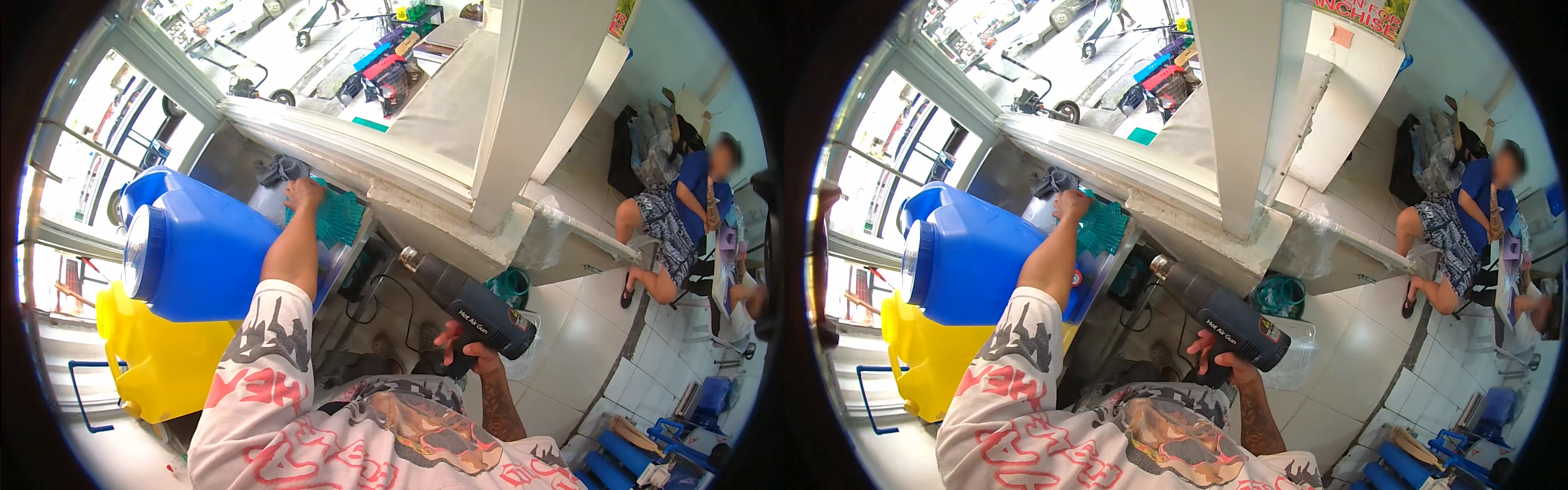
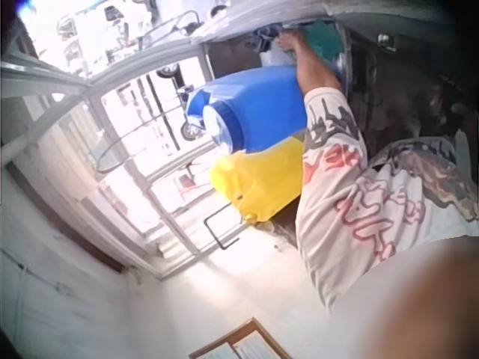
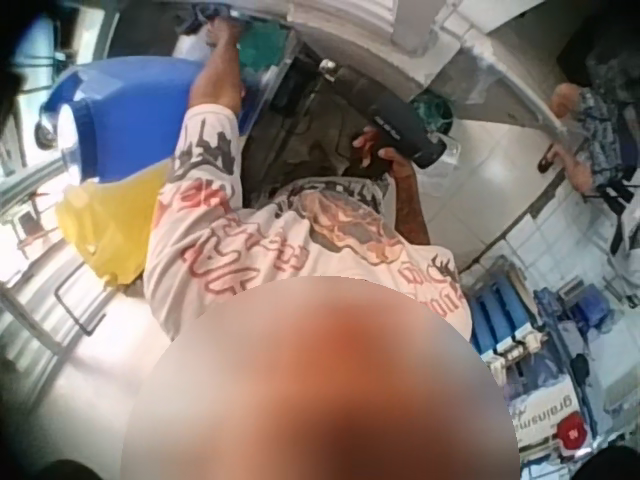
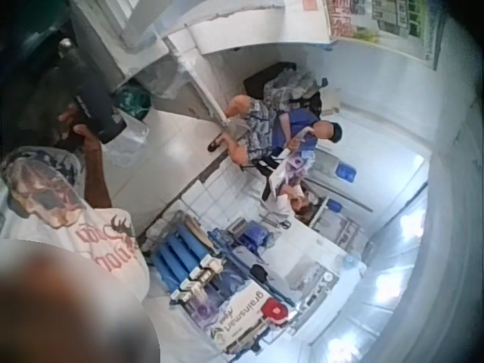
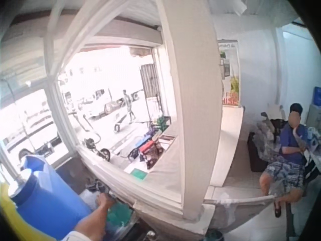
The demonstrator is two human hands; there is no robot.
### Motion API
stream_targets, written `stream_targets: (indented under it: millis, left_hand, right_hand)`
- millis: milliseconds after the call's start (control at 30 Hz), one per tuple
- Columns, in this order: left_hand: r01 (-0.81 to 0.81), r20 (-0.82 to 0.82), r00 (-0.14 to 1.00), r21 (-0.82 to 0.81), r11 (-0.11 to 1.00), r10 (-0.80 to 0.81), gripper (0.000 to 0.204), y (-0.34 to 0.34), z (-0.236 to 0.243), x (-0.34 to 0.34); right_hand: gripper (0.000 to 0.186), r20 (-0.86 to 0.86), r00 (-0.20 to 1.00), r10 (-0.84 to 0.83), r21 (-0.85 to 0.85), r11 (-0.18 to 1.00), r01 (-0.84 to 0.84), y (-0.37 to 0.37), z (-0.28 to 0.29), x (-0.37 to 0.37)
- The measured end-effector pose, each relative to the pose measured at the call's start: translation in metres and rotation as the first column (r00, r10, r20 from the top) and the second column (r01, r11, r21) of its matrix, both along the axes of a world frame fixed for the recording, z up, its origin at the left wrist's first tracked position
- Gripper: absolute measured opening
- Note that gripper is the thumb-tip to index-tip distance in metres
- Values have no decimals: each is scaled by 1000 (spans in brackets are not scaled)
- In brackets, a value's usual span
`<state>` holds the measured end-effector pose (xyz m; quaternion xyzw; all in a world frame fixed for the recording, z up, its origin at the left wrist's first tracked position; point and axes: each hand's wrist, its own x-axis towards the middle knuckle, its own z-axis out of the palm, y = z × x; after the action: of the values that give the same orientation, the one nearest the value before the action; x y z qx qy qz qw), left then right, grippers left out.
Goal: The person pours water from a blue container into a sink, then wipes the container with a cloth. They use a hot air gun to heat and attach a green plastic piece to the container's spout area, pressing it into place.
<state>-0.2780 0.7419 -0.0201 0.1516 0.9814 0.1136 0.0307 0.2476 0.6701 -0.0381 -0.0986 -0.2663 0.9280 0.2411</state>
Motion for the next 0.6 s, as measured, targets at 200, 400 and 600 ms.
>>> stream_targets:
  millis: [200,400,600]
  left_hand:
    - [-226,137,974,515,827,181,35,5,26,-19]
    - [148,-72,958,953,265,-278,18,-39,37,95]
    - [-149,357,884,826,544,-301,35,-178,12,243]
  right_hand:
    - [63,11,997,76,-53,996,-75,-2,0,-2]
    - [62,10,985,170,18,985,-170,6,-10,-11]
    - [62,-104,972,212,58,977,-207,20,-2,-32]
